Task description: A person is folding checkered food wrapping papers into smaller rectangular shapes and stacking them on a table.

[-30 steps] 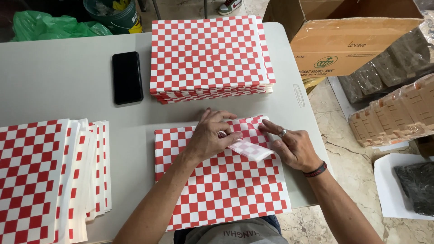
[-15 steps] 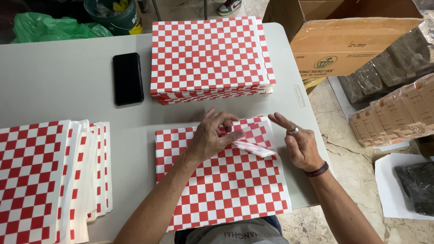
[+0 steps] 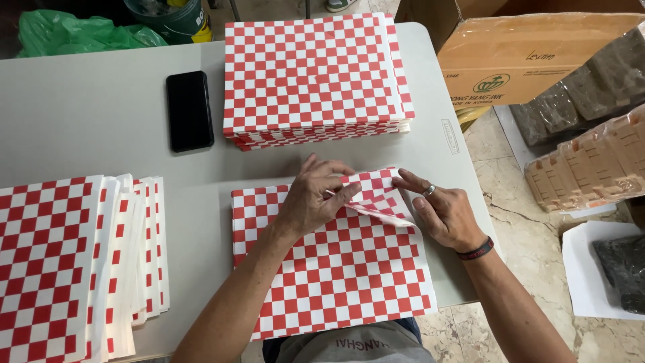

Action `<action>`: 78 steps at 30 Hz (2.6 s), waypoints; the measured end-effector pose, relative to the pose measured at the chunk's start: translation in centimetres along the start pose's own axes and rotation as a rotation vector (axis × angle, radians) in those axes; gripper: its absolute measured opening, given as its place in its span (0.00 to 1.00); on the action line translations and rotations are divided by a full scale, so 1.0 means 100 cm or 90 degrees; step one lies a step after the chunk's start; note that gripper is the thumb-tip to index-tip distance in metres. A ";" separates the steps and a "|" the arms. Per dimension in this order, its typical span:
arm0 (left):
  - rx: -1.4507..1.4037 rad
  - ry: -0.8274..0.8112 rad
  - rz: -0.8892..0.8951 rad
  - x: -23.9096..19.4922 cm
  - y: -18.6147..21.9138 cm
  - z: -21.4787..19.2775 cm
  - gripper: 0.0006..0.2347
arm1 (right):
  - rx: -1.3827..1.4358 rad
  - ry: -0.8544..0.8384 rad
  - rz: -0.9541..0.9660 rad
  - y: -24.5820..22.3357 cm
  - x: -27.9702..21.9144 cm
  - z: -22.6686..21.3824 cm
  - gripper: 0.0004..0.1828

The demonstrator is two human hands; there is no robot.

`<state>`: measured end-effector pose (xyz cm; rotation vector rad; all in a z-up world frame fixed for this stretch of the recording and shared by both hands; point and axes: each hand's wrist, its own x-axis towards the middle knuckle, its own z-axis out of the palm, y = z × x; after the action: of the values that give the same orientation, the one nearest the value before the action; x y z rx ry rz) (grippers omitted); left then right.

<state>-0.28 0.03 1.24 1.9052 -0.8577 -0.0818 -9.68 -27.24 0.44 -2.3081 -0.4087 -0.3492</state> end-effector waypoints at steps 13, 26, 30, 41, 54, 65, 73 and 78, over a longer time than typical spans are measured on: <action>0.029 0.011 -0.022 0.000 -0.010 0.008 0.17 | 0.038 0.040 -0.042 -0.020 0.009 -0.005 0.29; -0.010 -0.004 0.038 -0.002 0.001 -0.002 0.21 | 0.339 0.072 0.281 -0.027 0.015 0.002 0.31; 0.089 0.023 0.117 -0.004 0.014 -0.003 0.16 | 0.426 0.073 0.345 -0.003 0.002 0.015 0.31; 0.087 -0.065 0.281 -0.014 0.021 0.014 0.04 | 0.281 0.145 0.312 -0.041 0.017 0.016 0.03; 0.170 0.031 0.147 -0.009 0.019 0.012 0.17 | 0.315 0.199 0.274 -0.049 0.015 0.023 0.06; 0.072 0.027 0.301 -0.010 0.016 0.007 0.18 | 0.319 0.126 0.307 -0.045 0.013 0.010 0.14; 0.047 0.013 0.344 -0.013 0.015 0.011 0.17 | 0.292 0.134 0.275 -0.038 0.012 0.016 0.08; 0.010 0.023 0.320 -0.014 0.008 0.013 0.21 | 0.309 0.132 0.270 -0.033 0.010 0.020 0.08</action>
<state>-2.28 -0.36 0.80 1.6474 -1.2871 0.2646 -9.80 -23.40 1.56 -1.7994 0.0983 -0.2410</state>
